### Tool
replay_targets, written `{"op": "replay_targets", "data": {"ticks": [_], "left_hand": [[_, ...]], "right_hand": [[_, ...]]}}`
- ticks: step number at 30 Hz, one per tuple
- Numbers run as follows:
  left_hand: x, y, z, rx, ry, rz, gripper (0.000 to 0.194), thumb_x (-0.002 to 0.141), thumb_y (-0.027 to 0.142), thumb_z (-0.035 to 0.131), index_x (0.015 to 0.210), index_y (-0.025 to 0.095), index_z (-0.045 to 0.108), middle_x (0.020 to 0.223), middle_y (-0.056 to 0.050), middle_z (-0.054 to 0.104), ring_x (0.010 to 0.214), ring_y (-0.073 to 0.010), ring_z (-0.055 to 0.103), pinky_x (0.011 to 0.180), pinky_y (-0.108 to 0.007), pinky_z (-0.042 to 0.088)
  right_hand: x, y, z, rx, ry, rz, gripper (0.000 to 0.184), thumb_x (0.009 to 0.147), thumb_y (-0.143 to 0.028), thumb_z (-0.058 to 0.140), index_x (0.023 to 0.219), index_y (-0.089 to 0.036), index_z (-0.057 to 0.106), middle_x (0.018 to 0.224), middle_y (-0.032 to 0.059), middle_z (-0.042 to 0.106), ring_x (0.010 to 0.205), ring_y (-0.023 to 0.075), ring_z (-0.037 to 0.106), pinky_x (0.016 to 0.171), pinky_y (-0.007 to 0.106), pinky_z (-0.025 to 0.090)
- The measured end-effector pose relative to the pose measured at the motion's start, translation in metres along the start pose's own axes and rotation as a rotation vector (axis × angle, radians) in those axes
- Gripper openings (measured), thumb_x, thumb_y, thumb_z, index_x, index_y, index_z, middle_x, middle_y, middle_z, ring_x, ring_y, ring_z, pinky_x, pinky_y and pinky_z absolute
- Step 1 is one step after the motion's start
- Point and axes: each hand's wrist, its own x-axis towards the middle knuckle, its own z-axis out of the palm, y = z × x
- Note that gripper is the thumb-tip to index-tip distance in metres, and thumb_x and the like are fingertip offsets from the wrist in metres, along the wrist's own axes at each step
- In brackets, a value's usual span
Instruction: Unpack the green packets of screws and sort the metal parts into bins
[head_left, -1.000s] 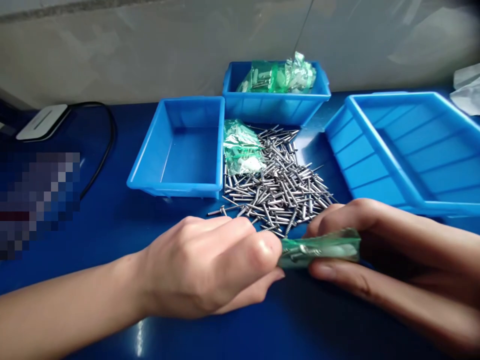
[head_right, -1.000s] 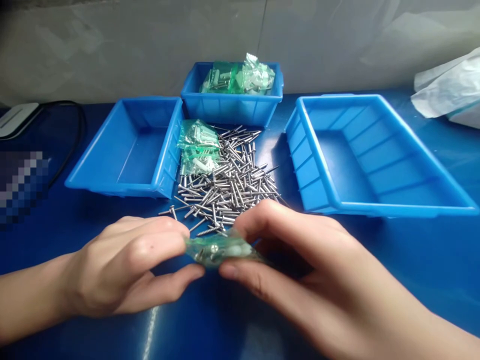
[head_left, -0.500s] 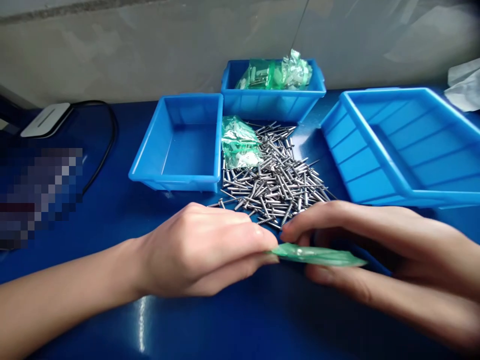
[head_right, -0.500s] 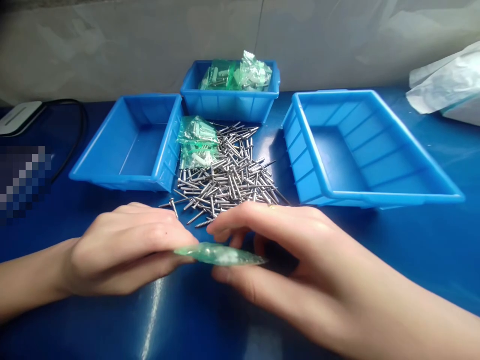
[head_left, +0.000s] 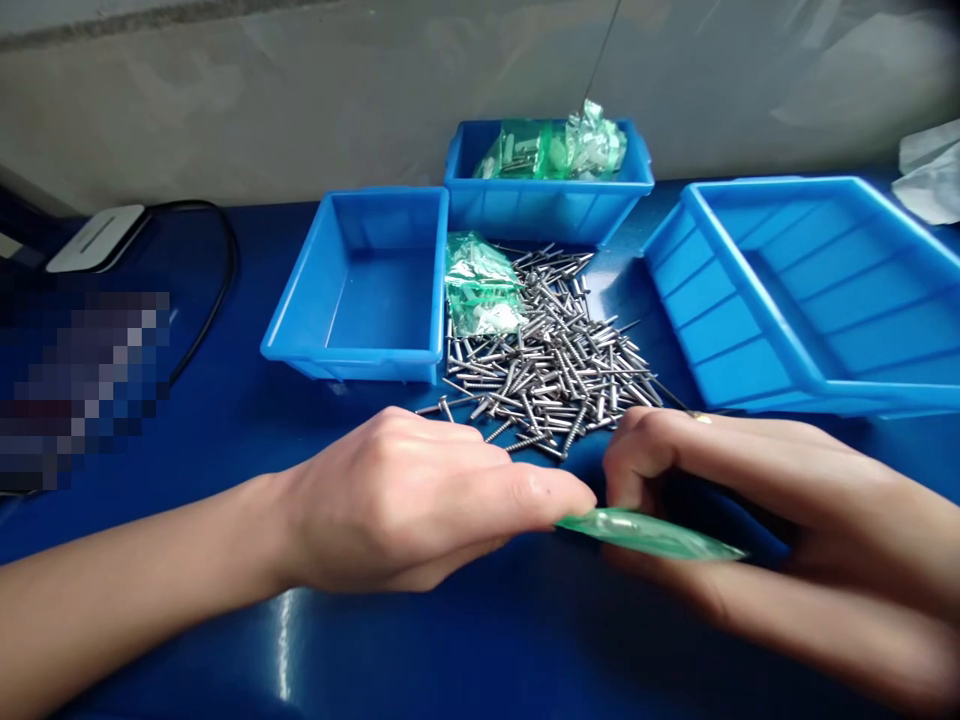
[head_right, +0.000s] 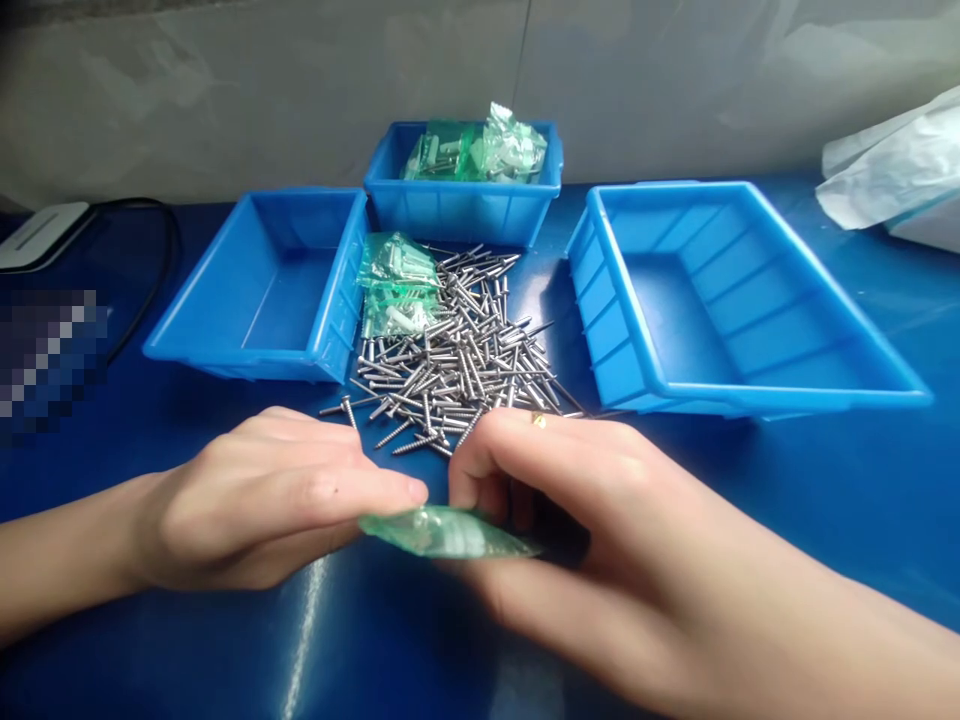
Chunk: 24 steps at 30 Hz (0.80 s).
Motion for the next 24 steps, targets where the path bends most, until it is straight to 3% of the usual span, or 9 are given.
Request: {"op": "replay_targets", "data": {"ticks": [2, 6, 9, 12, 15, 18, 21, 24], "left_hand": [[0.0, 0.001, -0.001, 0.01, -0.007, 0.004, 0.037, 0.135, 0.004, 0.053, 0.139, 0.016, 0.088, 0.089, 0.002, 0.094, 0.059, -0.0129, 0.08, 0.069, -0.024, 0.069], [-0.002, 0.003, 0.001, 0.082, -0.05, -0.055, 0.014, 0.13, 0.028, 0.082, 0.141, 0.026, 0.092, 0.089, 0.002, 0.09, 0.071, -0.0174, 0.087, 0.071, -0.023, 0.07], [-0.001, 0.003, 0.007, 0.15, -0.049, -0.091, 0.027, 0.125, 0.05, 0.091, 0.141, 0.029, 0.093, 0.099, -0.004, 0.093, 0.085, -0.0232, 0.092, 0.075, -0.026, 0.075], [0.001, 0.003, 0.012, 0.158, -0.029, -0.085, 0.035, 0.124, 0.059, 0.09, 0.14, 0.028, 0.093, 0.105, -0.008, 0.095, 0.093, -0.0256, 0.094, 0.08, -0.028, 0.077], [-0.001, 0.001, 0.011, 0.125, -0.01, -0.075, 0.03, 0.125, 0.053, 0.09, 0.138, 0.026, 0.093, 0.105, -0.008, 0.096, 0.092, -0.0255, 0.095, 0.082, -0.029, 0.078], [-0.006, -0.001, 0.006, 0.061, 0.031, -0.049, 0.014, 0.132, 0.033, 0.08, 0.134, 0.023, 0.089, 0.099, -0.005, 0.096, 0.085, -0.021, 0.094, 0.084, -0.026, 0.078], [-0.008, -0.003, 0.004, 0.026, 0.067, 0.002, 0.019, 0.136, 0.016, 0.066, 0.129, 0.017, 0.084, 0.096, -0.003, 0.096, 0.079, -0.0165, 0.092, 0.084, -0.024, 0.076], [-0.005, -0.003, 0.003, 0.037, 0.046, 0.035, 0.026, 0.138, 0.013, 0.061, 0.124, 0.015, 0.083, 0.097, -0.005, 0.097, 0.077, -0.0178, 0.092, 0.078, -0.028, 0.074]], "right_hand": [[0.001, 0.0, 0.001, -0.014, 0.008, -0.017, 0.028, 0.115, -0.043, 0.089, 0.093, -0.036, 0.074, 0.076, -0.0061, 0.074, 0.061, 0.0209, 0.063, 0.052, 0.032, 0.056], [0.004, 0.0, -0.001, -0.056, 0.07, -0.121, 0.018, 0.112, -0.034, 0.083, 0.098, -0.038, 0.074, 0.076, -0.0087, 0.075, 0.056, 0.0195, 0.062, 0.049, 0.032, 0.051], [0.002, 0.002, -0.005, -0.117, 0.094, -0.186, 0.015, 0.111, -0.028, 0.083, 0.107, -0.041, 0.077, 0.08, -0.0088, 0.08, 0.057, 0.0194, 0.068, 0.052, 0.032, 0.054], [-0.002, 0.005, -0.006, -0.166, 0.104, -0.213, 0.017, 0.113, -0.025, 0.084, 0.115, -0.041, 0.079, 0.085, -0.007, 0.082, 0.061, 0.0203, 0.073, 0.059, 0.033, 0.059], [-0.005, 0.007, -0.004, -0.189, 0.103, -0.254, 0.014, 0.116, -0.027, 0.083, 0.115, -0.04, 0.077, 0.087, -0.0077, 0.083, 0.063, 0.0182, 0.076, 0.06, 0.03, 0.06], [-0.005, 0.008, -0.002, -0.222, 0.072, -0.254, 0.011, 0.122, -0.029, 0.08, 0.116, -0.038, 0.076, 0.09, -0.0066, 0.083, 0.067, 0.0176, 0.079, 0.063, 0.028, 0.062], [-0.003, 0.008, -0.001, -0.263, 0.051, -0.251, 0.01, 0.125, -0.028, 0.075, 0.119, -0.037, 0.074, 0.093, -0.0051, 0.082, 0.069, 0.0186, 0.079, 0.07, 0.029, 0.066], [-0.002, 0.009, -0.001, -0.304, 0.06, -0.279, 0.011, 0.126, -0.026, 0.074, 0.124, -0.037, 0.072, 0.097, -0.0054, 0.081, 0.071, 0.0181, 0.079, 0.071, 0.028, 0.066]]}}
